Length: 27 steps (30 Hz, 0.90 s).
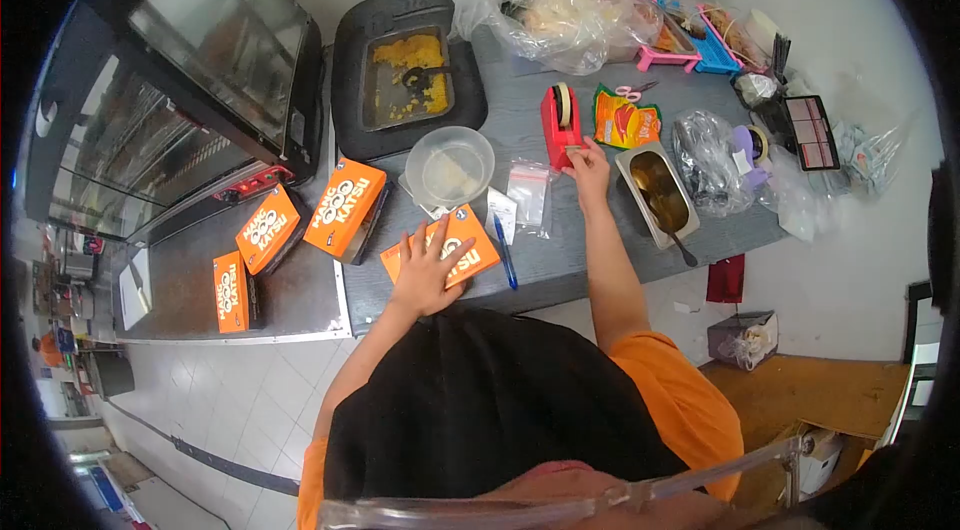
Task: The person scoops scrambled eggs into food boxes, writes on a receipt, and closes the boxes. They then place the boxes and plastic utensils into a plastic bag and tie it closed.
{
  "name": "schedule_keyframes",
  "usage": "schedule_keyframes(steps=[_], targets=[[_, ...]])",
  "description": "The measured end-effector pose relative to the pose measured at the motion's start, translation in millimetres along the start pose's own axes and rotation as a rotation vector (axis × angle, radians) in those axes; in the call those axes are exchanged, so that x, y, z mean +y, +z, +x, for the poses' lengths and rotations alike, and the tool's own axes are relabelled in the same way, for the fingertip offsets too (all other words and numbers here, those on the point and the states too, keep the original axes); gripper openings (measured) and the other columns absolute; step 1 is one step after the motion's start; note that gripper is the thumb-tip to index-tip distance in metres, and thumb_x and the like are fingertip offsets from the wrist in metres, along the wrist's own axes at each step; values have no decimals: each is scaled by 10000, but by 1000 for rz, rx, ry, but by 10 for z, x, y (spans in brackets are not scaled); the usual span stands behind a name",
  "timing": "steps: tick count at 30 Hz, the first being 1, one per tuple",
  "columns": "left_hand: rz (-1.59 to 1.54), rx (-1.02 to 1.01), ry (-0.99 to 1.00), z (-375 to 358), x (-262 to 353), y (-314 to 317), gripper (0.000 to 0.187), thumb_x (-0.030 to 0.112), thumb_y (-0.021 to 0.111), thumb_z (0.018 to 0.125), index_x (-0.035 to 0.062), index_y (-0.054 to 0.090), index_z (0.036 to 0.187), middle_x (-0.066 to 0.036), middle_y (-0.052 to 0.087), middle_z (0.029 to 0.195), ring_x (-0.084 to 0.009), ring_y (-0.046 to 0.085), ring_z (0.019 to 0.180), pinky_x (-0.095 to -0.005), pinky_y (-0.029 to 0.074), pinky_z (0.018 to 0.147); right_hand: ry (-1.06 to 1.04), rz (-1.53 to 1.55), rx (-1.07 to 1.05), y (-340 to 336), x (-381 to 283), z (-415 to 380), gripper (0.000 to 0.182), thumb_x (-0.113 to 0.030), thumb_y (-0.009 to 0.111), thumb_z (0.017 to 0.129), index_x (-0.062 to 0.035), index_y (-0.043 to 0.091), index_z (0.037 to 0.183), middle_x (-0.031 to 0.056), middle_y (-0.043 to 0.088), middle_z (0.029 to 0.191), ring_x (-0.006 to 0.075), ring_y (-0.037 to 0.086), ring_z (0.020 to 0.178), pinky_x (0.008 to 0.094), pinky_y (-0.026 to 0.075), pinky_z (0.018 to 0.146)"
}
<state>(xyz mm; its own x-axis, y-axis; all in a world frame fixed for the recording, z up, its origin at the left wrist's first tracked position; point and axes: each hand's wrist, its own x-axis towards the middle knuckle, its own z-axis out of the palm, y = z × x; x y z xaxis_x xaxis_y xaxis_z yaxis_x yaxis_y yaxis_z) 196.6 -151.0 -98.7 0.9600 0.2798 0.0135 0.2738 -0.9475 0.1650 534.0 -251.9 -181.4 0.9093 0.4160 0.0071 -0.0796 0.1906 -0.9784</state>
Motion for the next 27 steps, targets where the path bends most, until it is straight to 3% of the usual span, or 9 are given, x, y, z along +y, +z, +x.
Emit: schedule_keyframes(steps=[7, 11, 12, 16, 18, 19, 21, 22, 27], targets=[[24, 107, -332, -37, 289, 115, 716, 432, 627, 709, 310, 394, 1376, -199, 181, 1487, -480, 248, 1275, -621, 212, 986, -135, -72, 49, -32, 206, 48, 102, -26, 637, 773, 51, 602, 716, 153, 414, 1325, 235, 563, 1025, 293, 581, 637], [-87, 58, -274, -116, 192, 18, 731, 443, 637, 697, 321, 392, 1375, -201, 188, 1485, -484, 249, 1276, -631, 206, 986, -186, -309, 159, -73, 251, 154, 139, -62, 663, 731, 53, 604, 678, 184, 590, 1093, 270, 603, 955, 321, 561, 659], [-88, 64, -263, -122, 174, 26, 732, 446, 639, 696, 326, 391, 1374, -197, 183, 1487, -481, 247, 1278, -629, 212, 983, -352, -469, 211, -100, 355, 222, 173, -103, 665, 719, 42, 606, 646, 197, 642, 949, 302, 615, 932, 357, 515, 732], [86, 119, -264, -141, 199, 100, 724, 450, 638, 697, 336, 397, 1370, -177, 169, 1497, -459, 258, 1272, -605, 240, 969, -272, -437, 325, -42, 177, 132, 166, -136, 664, 718, 24, 633, 684, 203, 655, 935, 313, 620, 920, 367, 477, 771], [70, 116, -266, -135, 187, 91, 723, 446, 638, 694, 336, 401, 1368, -168, 168, 1499, -447, 262, 1270, -600, 247, 965, -454, -642, 323, 32, -24, 79, 269, -165, 673, 741, 26, 629, 925, 202, 657, 940, 323, 636, 847, 372, 482, 749], [52, 108, -261, -136, 190, 97, 723, 443, 638, 691, 336, 404, 1367, -159, 168, 1500, -435, 267, 1268, -595, 253, 960, -454, -642, 315, 68, -53, 148, 269, -165, 673, 741, 26, 629, 925, 202, 657, 940, 323, 636, 847, 372, 482, 749], [26, 105, -261, -141, 174, 108, 723, 437, 639, 686, 335, 409, 1364, -156, 173, 1499, -428, 269, 1269, -594, 252, 963, -115, -426, 139, 168, -126, 402, 509, -161, 691, 757, 7, 490, 1194, 160, 659, 883, 264, 637, 712, 361, 488, 710], [1, 106, -253, -140, 170, 108, 723, 431, 639, 681, 334, 414, 1361, -152, 179, 1498, -421, 270, 1269, -592, 251, 967, 99, -199, 61, 222, -240, 437, 631, -112, 693, 768, -18, 367, 1301, 110, 648, 836, 170, 597, 633, 313, 482, 659], [-10, 127, -254, -149, 175, 66, 707, 423, 644, 668, 323, 449, 1341, -150, 210, 1486, -413, 275, 1267, -570, 252, 978, 127, -40, 22, 92, -441, 214, 605, -21, 683, 750, -31, 395, 1281, 66, 632, 801, 100, 553, 605, 235, 448, 587]])
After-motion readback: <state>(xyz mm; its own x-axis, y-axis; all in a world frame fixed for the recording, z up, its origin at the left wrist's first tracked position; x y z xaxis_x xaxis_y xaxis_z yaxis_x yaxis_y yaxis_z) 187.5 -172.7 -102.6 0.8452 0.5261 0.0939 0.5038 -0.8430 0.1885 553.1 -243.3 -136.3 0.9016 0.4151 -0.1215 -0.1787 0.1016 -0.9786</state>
